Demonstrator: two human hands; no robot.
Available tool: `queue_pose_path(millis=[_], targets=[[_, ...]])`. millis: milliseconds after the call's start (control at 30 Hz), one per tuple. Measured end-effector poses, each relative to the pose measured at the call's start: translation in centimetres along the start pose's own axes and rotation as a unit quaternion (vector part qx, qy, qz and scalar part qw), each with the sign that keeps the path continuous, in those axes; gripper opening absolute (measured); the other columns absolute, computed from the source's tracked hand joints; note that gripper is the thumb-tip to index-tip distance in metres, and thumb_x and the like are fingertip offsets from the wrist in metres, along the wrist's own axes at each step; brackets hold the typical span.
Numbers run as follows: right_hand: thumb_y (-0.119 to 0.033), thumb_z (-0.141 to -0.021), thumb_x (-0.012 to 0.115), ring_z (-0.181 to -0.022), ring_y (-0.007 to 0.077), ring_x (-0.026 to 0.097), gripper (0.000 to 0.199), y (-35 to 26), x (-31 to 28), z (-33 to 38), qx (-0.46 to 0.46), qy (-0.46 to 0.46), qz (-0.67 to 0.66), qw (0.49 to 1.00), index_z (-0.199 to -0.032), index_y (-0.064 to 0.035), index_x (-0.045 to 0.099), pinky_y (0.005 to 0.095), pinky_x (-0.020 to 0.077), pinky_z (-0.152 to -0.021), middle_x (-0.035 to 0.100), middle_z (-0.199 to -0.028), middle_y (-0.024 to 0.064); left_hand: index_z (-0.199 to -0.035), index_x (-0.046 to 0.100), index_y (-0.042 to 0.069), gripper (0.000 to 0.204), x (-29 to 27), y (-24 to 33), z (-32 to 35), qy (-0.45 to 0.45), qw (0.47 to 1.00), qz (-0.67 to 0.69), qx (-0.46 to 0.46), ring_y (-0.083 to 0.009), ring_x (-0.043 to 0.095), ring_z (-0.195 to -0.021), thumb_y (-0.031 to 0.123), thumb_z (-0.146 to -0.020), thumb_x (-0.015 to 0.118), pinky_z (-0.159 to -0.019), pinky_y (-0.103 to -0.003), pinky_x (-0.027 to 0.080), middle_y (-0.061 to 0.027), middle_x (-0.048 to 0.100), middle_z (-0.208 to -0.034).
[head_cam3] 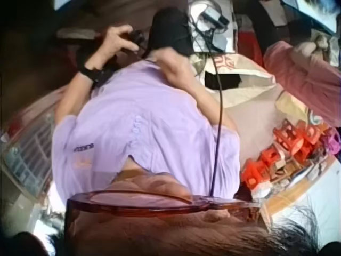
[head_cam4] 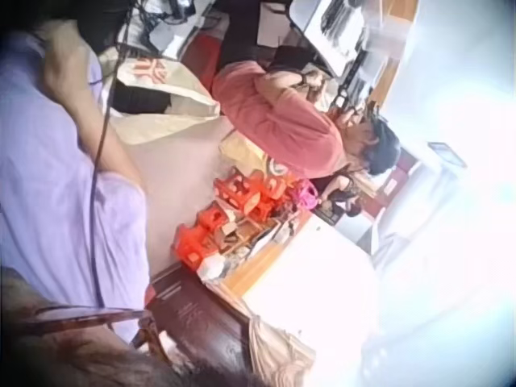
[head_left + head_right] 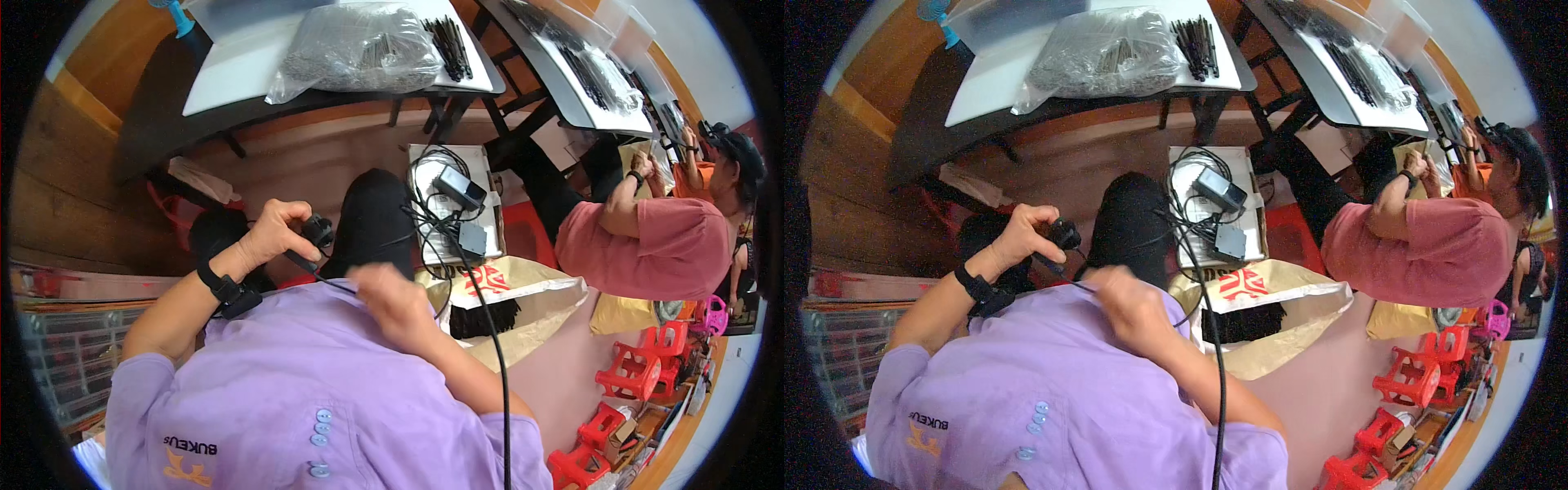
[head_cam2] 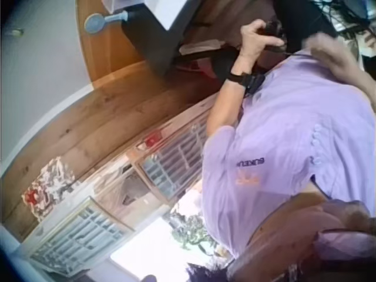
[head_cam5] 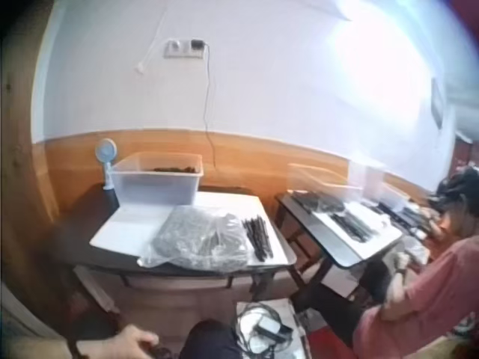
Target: Organizing and bundling black cable ties at a workstation.
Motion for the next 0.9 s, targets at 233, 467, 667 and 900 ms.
queue_pose_path(millis=[233, 467, 667, 900], targets=[[-0.012, -0.086, 0.069, -0.084, 0.0092, 0.058, 0.04, 3.1, 0.9, -0.5, 0.156, -0.027, -0.306, 0.939, -0.123, -0.0038, 0.057, 0.0231, 0.0478, -0.071, 0.06, -0.108, 0.0027, -0.079, 0.066, 0.003, 0.034, 6.2, 2.3, -0.8, -0.159, 0.984, 0.077, 0.036, -0.0079, 0.055, -0.071, 0.005, -0.054, 0.089, -0.065, -0.025, 0.042, 0.0016, 0.06, -0.073], [-0.008, -0.084, 0.07, -0.058, 0.0097, 0.058, 0.016, 3.6, -0.6, 1.2, 0.301, 0.072, -0.404, 0.861, -0.096, -0.0065, 0.059, 0.0226, 0.0446, -0.052, 0.059, -0.075, 0.0014, -0.085, 0.063, 0.006, 0.04, 7.6, 1.1, -1.8, -0.122, 0.989, -0.053, 0.072, -0.0108, 0.049, -0.074, 0.014, -0.057, 0.089, -0.069, -0.026, 0.042, 0.0001, 0.052, -0.082], [-0.004, -0.085, 0.065, -0.056, 0.0132, 0.058, 0.012, 5.4, -3.0, 4.4, 0.303, 0.068, -0.442, 0.842, -0.091, -0.0064, 0.056, 0.023, 0.0432, -0.05, 0.058, -0.075, 0.0024, -0.09, 0.059, 0.002, 0.038, 7.2, -7.0, -1.9, -0.025, 0.989, -0.124, -0.078, -0.0148, 0.057, -0.077, 0.039, -0.089, 0.065, -0.07, -0.03, 0.046, -0.0072, 0.059, -0.081], [0.001, -0.087, 0.062, -0.055, 0.0182, 0.06, 0.009, 5.5, -2.7, 3.7, 0.34, 0.085, -0.483, 0.802, -0.094, -0.0017, 0.056, 0.0245, 0.0437, -0.046, 0.062, -0.073, 0.0076, -0.085, 0.066, 0.002, 0.023, 6.6, -7.1, -2.6, -0.203, 0.958, -0.077, -0.187, -0.0142, 0.056, -0.058, 0.023, -0.091, 0.059, -0.05, -0.032, 0.046, -0.0078, 0.058, -0.062]])
Point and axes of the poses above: each hand's wrist, its own z-axis away from the middle knuckle, its own x-axis out of the palm, y = z × x, the point moved 3 cm from there along -z, towards the middle knuckle
